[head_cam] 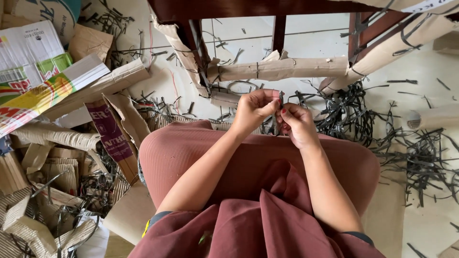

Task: The person sits on the floor and uses scissors to cut black plastic ties securing a cardboard-wrapped wooden chair leg. After removing the ties, the person lifts the chair, picks up a cardboard tube, cuts it with scissors, and wraps the tube around the chair leg.

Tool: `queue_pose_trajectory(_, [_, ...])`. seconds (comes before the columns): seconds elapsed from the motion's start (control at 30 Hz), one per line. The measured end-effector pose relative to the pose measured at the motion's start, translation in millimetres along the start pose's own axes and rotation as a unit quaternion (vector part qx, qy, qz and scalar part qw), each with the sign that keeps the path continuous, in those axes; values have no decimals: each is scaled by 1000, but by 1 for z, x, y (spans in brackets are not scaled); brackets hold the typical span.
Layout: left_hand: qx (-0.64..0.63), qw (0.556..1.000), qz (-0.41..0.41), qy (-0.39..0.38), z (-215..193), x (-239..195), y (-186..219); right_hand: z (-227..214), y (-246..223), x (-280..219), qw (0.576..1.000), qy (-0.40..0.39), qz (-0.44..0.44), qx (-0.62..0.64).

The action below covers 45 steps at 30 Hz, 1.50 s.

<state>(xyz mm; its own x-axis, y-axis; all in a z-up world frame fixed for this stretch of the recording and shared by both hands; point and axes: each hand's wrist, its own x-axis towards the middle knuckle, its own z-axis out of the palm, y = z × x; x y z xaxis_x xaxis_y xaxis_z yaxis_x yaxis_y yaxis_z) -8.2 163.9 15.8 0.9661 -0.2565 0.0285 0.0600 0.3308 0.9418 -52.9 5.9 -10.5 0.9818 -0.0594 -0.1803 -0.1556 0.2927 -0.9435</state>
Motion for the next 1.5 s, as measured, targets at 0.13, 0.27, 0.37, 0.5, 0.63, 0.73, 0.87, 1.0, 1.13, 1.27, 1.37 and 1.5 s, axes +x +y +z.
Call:
queue_pose_trajectory(0.13, [20,1000,-5,-11,3,-5,11,-1,-3,-2,999,-33,11,27])
queue_pose_trajectory(0.27, [55,998,-11,-26,-3,-4,2,-2,-4,0,998,-41,-34,-26])
queue_pose_trajectory(0.37, [117,993,-4,-16,-9,-2,-11,-2,-9,1,979,5,-131,-155])
queue_pose_trajectory(0.5, [240,966,99,-7,-9,1,-16,7,-28,-5,910,68,-300,-278])
queue_pose_trajectory(0.63, [314,936,158,-12,-6,4,-23,7,-34,-7,881,70,-341,-320])
queue_pose_trajectory(0.73, [340,919,200,-16,-6,2,-23,6,-28,-6,856,84,-370,-351])
queue_pose_trajectory(0.87, [339,917,210,-20,-3,1,-19,5,-25,-4,838,104,-393,-364])
queue_pose_trajectory(1.0, [319,930,182,-11,-1,1,-21,3,-18,-1,838,118,-392,-360])
queue_pose_trajectory(1.13, [259,954,153,-1,-2,2,-24,-2,-14,-2,859,126,-360,-340])
queue_pose_trajectory(1.27, [236,965,114,-2,0,1,-18,5,-24,-8,897,109,-319,-287])
queue_pose_trajectory(1.37, [245,963,115,0,3,-1,-15,8,-26,-10,905,98,-307,-278])
queue_pose_trajectory(1.5, [253,961,111,-11,3,-1,-8,-1,-21,-3,909,90,-291,-284])
